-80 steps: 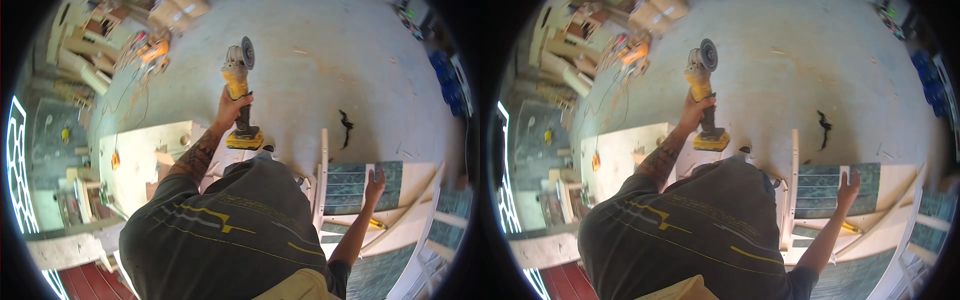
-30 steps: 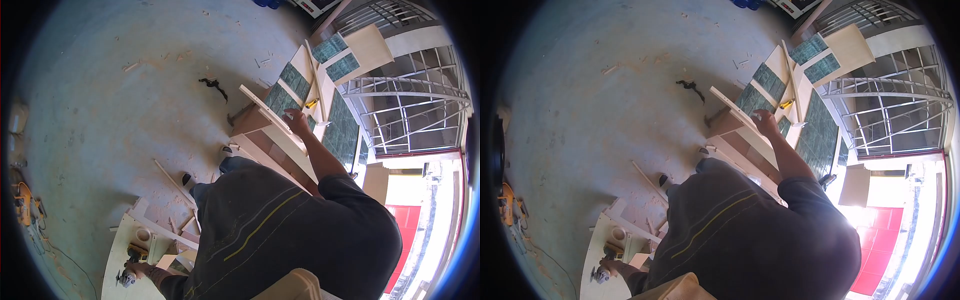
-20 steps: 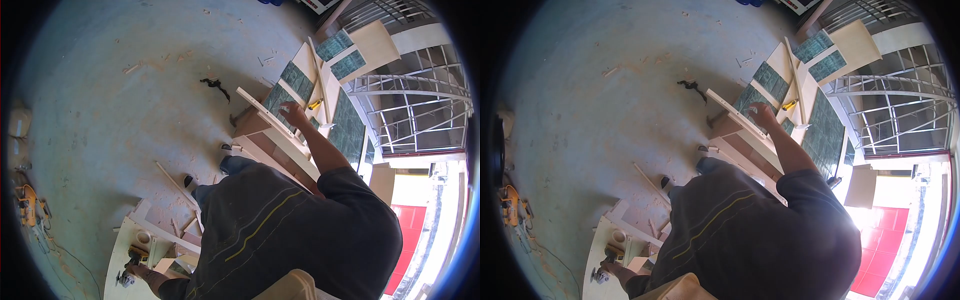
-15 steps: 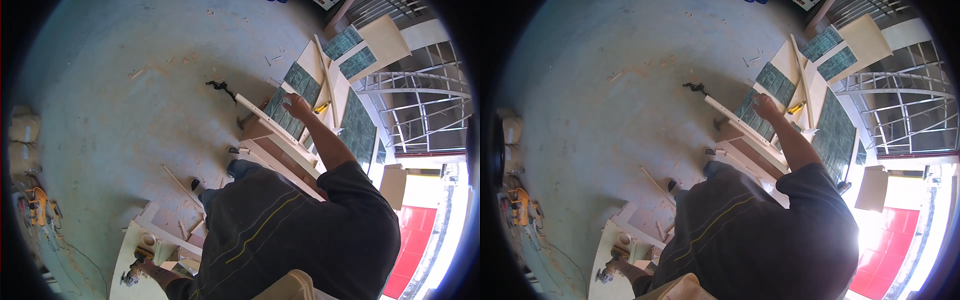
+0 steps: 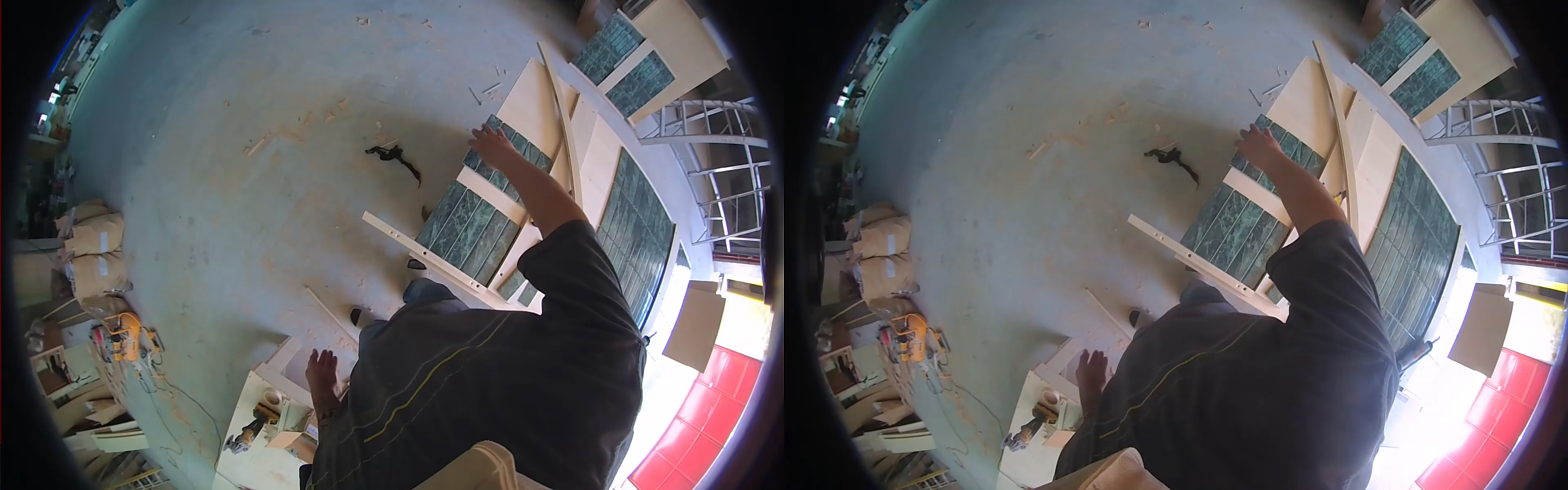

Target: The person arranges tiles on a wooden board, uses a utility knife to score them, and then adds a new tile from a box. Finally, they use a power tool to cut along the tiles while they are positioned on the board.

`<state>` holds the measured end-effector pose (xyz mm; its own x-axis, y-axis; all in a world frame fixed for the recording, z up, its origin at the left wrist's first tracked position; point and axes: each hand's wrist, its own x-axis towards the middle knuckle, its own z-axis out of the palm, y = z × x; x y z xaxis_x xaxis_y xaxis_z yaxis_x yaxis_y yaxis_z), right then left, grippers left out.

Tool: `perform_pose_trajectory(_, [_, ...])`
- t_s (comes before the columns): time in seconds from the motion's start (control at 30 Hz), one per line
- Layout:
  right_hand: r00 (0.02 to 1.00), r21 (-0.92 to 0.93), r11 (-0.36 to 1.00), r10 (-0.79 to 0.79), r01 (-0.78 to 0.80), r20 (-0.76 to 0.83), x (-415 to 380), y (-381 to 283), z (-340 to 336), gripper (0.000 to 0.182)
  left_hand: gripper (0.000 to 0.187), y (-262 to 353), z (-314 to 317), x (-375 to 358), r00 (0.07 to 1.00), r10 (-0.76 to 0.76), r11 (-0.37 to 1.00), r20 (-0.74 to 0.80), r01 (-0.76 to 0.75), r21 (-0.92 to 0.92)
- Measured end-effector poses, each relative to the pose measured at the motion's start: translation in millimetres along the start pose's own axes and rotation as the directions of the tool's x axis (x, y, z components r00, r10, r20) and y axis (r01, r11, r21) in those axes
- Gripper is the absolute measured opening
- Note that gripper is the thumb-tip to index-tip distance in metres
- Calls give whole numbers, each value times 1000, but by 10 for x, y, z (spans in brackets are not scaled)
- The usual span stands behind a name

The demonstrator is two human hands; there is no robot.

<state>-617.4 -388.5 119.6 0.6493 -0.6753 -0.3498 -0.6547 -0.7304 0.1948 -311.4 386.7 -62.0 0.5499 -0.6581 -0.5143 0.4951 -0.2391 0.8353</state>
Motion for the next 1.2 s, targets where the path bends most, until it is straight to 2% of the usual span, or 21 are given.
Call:
perform_pose_trajectory(0.03, [998,-13,998,-65,64,-23,60,58,24,47,53,169,39,-400,1000,0,1000,-4,0,15])
perform_pose_trajectory(0.07, [991,-30,992,-128,126,-47,119,113,27,45,53,481,336,-337,952,-234,972,-195,223,-80])
perform_pose_trajectory(0.1, [991,-17,992,-125,124,-49,171,153,-28,45,53,1065,895,-10,817,-457,889,-351,406,-213])
perform_pose_trajectory(0.17, [971,-78,978,-179,193,157,216,200,-279,40,55,1258,1021,119,829,-433,898,-354,430,-93])
perform_pose_trajectory(0.27, [945,45,956,-293,290,143,111,422,-433,33,57,1690,1353,323,887,-286,926,-364,353,133])
perform_pose_trajectory(0.3, [948,51,961,-278,273,156,117,540,-347,33,57,1836,1503,417,888,-297,920,-350,364,142])
perform_pose_trajectory(0.37, [949,164,937,-314,307,22,109,776,-123,29,53,2080,1807,644,958,-191,918,-212,251,308])
perform_pose_trajectory(0.43, [963,183,946,-267,266,-20,-230,814,-465,23,58,2344,2235,874,988,-149,906,-43,154,395])
perform_pose_trajectory(0.5, [959,53,961,-265,271,-96,-536,844,-827,18,53,2545,2699,1058,990,-89,889,113,28,457])
perform_pose_trajectory(0.57, [966,91,968,-221,235,-137,-869,820,-1216,14,53,2695,3104,1227,940,-49,822,337,-154,548])
perform_pose_trajectory(0.63, [951,302,935,-91,183,-295,-1170,760,-1462,12,52,2782,3489,1416,864,-49,807,501,-261,530])
perform_pose_trajectory(0.7, [934,351,913,-79,208,-348,-1469,638,-1650,16,56,2908,3880,1520,798,-26,827,602,-322,462])
perform_pose_trajectory(0.77, [879,594,786,152,170,-453,-1761,364,-1816,19,70,2920,4260,1635,776,-11,878,631,-294,378])
perform_pose_trajectory(0.8, [838,625,757,203,194,-507,-1843,272,-1810,22,70,2892,4451,1728,769,-10,879,639,-298,373])
perform_pose_trajectory(0.87, [816,777,625,410,75,-409,-2055,-34,-1942,25,93,2776,4764,1925,751,78,905,655,-329,270])
perform_pose_trajectory(0.9, [783,837,546,515,15,-350,-2111,-161,-1932,27,93,2770,4888,1969,747,76,906,660,-329,268])
perform_pose_trajectory(0.97, [699,902,429,630,51,-339,-2158,-362,-1743,30,104,2768,5083,2041,634,-8,993,773,-84,79])
perform_pose_trajectory(1.0, [687,944,319,668,83,-287,-2141,-420,-1508,31,92,2752,5131,2047,670,-89,995,737,25,97])
perform_pose_trajectory(1.07, [662,980,57,729,191,-172,-2123,-586,-1062,34,82,2675,5150,2074,619,-174,985,766,99,143])
perform_pose_trajectory(1.13, [612,995,27,787,92,-78,-2179,-638,-606,33,73,2534,5099,2151,565,-252,967,785,167,191])
perform_pose_trajectory(1.2, [569,1000,3,822,24,-16,-2233,-746,-127,32,49,2349,4962,2237,678,-299,931,671,56,360])
